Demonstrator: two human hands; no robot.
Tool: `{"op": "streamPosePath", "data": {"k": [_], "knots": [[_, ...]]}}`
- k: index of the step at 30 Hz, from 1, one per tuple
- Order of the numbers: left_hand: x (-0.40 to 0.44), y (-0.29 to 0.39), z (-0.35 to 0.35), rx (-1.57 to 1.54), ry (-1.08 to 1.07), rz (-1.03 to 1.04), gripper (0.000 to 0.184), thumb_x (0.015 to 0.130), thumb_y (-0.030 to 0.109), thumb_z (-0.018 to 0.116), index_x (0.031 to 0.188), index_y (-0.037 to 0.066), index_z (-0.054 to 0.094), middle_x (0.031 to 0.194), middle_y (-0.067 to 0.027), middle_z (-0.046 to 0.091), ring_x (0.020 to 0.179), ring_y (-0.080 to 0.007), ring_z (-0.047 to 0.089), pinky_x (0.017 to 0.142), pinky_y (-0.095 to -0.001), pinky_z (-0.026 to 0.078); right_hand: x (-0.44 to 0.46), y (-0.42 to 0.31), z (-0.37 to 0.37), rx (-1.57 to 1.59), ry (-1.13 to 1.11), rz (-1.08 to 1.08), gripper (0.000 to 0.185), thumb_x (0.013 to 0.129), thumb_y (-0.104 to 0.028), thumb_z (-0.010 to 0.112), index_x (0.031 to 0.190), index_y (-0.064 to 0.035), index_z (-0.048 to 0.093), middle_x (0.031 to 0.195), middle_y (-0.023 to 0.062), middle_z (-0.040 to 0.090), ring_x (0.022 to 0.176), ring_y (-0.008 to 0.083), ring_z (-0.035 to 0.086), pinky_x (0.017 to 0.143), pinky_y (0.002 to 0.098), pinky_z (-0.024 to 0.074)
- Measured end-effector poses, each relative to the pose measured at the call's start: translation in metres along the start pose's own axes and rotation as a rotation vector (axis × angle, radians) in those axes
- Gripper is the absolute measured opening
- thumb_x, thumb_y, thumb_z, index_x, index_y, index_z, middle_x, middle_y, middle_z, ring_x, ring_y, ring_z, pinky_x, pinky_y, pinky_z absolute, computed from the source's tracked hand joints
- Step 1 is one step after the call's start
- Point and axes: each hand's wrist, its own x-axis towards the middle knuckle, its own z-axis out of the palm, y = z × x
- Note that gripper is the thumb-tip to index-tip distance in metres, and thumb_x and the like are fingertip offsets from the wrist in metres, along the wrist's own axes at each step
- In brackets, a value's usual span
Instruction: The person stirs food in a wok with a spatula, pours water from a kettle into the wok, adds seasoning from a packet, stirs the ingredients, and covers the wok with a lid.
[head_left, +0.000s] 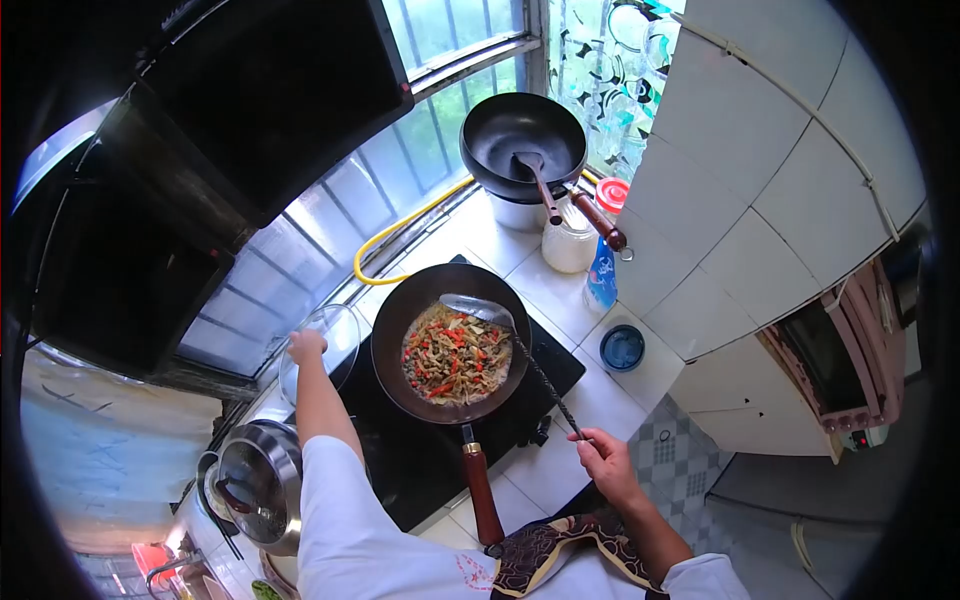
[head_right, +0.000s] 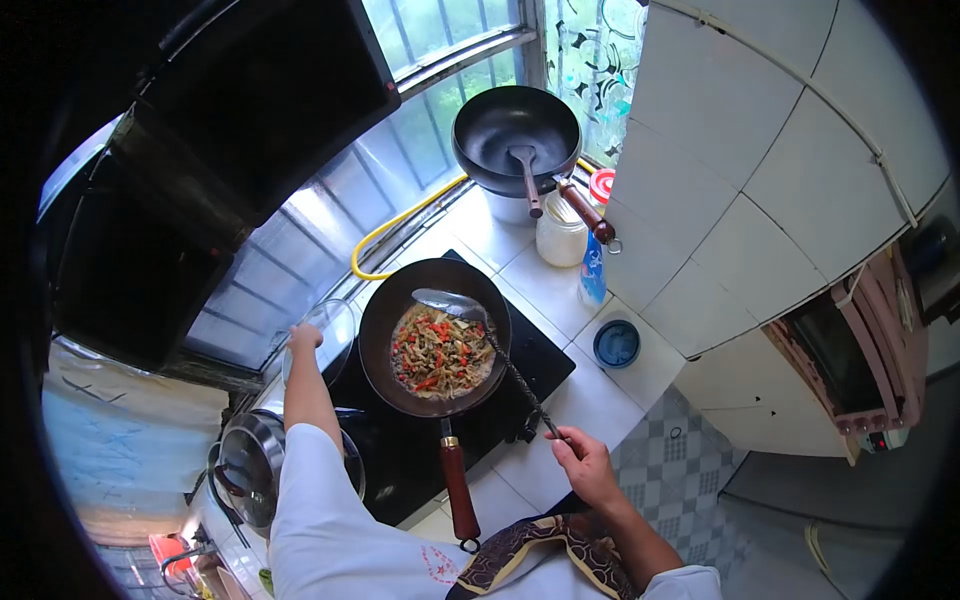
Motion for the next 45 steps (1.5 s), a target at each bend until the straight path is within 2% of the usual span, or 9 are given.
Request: {"op": "streamPosePath", "data": {"k": [2, 9, 16, 22, 24, 28, 35, 40, 45], "knots": [[-0.007, -0.002, -0.004, -0.019, 0.133, -0.056, 0.034, 0.075, 0.014, 0.05, 0.109, 0.007, 0.052, 0.119, -0.0115, 0.043, 0.106, -0.0335, 0.046, 0.085, -0.0384, 0.042, 0.0, 0.001, 0.002, -0.009, 0.008, 0.0, 0.016, 0.083, -0.01, 0.048, 0.095, -0.0015, 0.056, 0.06, -0.0062, 0.041, 0.054, 0.002, 0.034, 0.047, 0.0173, 0.0276], [-0.001, -0.012, -0.01, -0.019, 0.072, -0.011, 0.034, 0.071, 0.012, 0.054, 0.105, 0.007, 0.054, 0.117, -0.011, 0.047, 0.105, -0.0288, 0.049, 0.084, -0.037, 0.043, -0.004, -0.005, 0.005, -0.034, 0.033, -0.017, 0.017, 0.083, -0.012, 0.049, 0.095, -0.0013, 0.055, 0.06, -0.0059, 0.042, 0.054, 0.0021, 0.035, 0.047, 0.0172, 0.0284], [-0.013, -0.018, -0.082, 0.09, 0.196, 0.234, 0.025, 0.067, 0.008, 0.054, 0.09, 0.002, 0.061, 0.102, -0.0178, 0.056, 0.097, -0.0297, 0.054, 0.082, -0.0352, 0.045, -0.009, -0.012, 0.006, -0.038, 0.05, -0.051, 0.018, 0.084, -0.014, 0.049, 0.094, -0.0016, 0.056, 0.06, -0.0057, 0.043, 0.054, 0.002, 0.035, 0.046, 0.017, 0.0285], [-0.076, 0.012, -0.163, 0.061, 0.149, 0.387, 0.022, 0.064, 0.003, 0.052, 0.083, 0.0, 0.062, 0.093, -0.0208, 0.058, 0.09, -0.0314, 0.057, 0.078, -0.0343, 0.046, -0.021, -0.02, 0.004, 0.247, -0.144, 0.084, 0.021, 0.089, -0.021, 0.038, 0.096, -0.0039, 0.049, 0.053, -0.0056, 0.031, 0.039, 0.0023, 0.024, 0.032, 0.0184, 0.0186], [-0.141, 0.027, -0.189, -0.116, 0.115, 0.445, 0.019, 0.063, 0.003, 0.052, 0.08, 0.0, 0.062, 0.085, -0.0207, 0.06, 0.084, -0.0303, 0.059, 0.075, -0.034, 0.047, -0.029, -0.028, 0.001, 0.662, -0.343, 0.312, 0.026, 0.091, -0.026, 0.031, 0.097, -0.0047, 0.044, 0.053, -0.0042, 0.028, 0.037, 0.0039, 0.022, 0.03, 0.0184, 0.0186], [-0.171, 0.053, -0.17, -0.087, 0.295, 0.848, 0.015, 0.061, 0.002, 0.052, 0.075, 0.003, 0.058, 0.082, -0.017, 0.059, 0.079, -0.03, 0.058, 0.068, -0.0362, 0.047, -0.031, -0.019, -0.02, 0.984, -0.535, 0.443, 0.029, 0.092, -0.029, 0.027, 0.1, -0.0048, 0.041, 0.053, -0.003, 0.026, 0.037, 0.0052, 0.022, 0.029, 0.0191, 0.0203], [-0.228, 0.101, -0.085, -0.117, 0.328, 1.1, 0.014, 0.061, 0.0, 0.053, 0.073, 0.006, 0.05, 0.084, -0.0155, 0.05, 0.081, -0.0315, 0.052, 0.069, -0.0387, 0.042, -0.054, -0.002, -0.046, 1.26, -0.631, 0.49, 0.028, 0.092, -0.026, 0.025, 0.1, -0.0041, 0.04, 0.055, -0.0015, 0.027, 0.039, 0.0075, 0.026, 0.032, 0.0215, 0.0254], [-0.264, 0.117, -0.07, 0.04, 0.244, 1.021, 0.026, 0.067, 0.004, 0.058, 0.092, 0.003, 0.049, 0.101, -0.0158, 0.046, 0.089, -0.0384, 0.051, 0.076, -0.0419, 0.045, -0.067, 0.007, -0.06, 1.295, -0.571, 0.474, 0.027, 0.092, -0.026, 0.025, 0.099, -0.0044, 0.039, 0.055, -0.0013, 0.027, 0.039, 0.0077, 0.025, 0.032, 0.0218, 0.0255], [-0.274, 0.118, -0.066, 0.04, 0.244, 1.007, 0.03, 0.067, 0.004, 0.059, 0.094, 0.001, 0.048, 0.103, -0.0151, 0.045, 0.091, -0.0385, 0.051, 0.077, -0.0408, 0.046, -0.072, 0.014, -0.067, 1.289, -0.5, 0.482, 0.024, 0.092, -0.024, 0.027, 0.097, -0.005, 0.04, 0.056, -0.0013, 0.027, 0.038, 0.0072, 0.024, 0.032, 0.0214, 0.0237]]}}
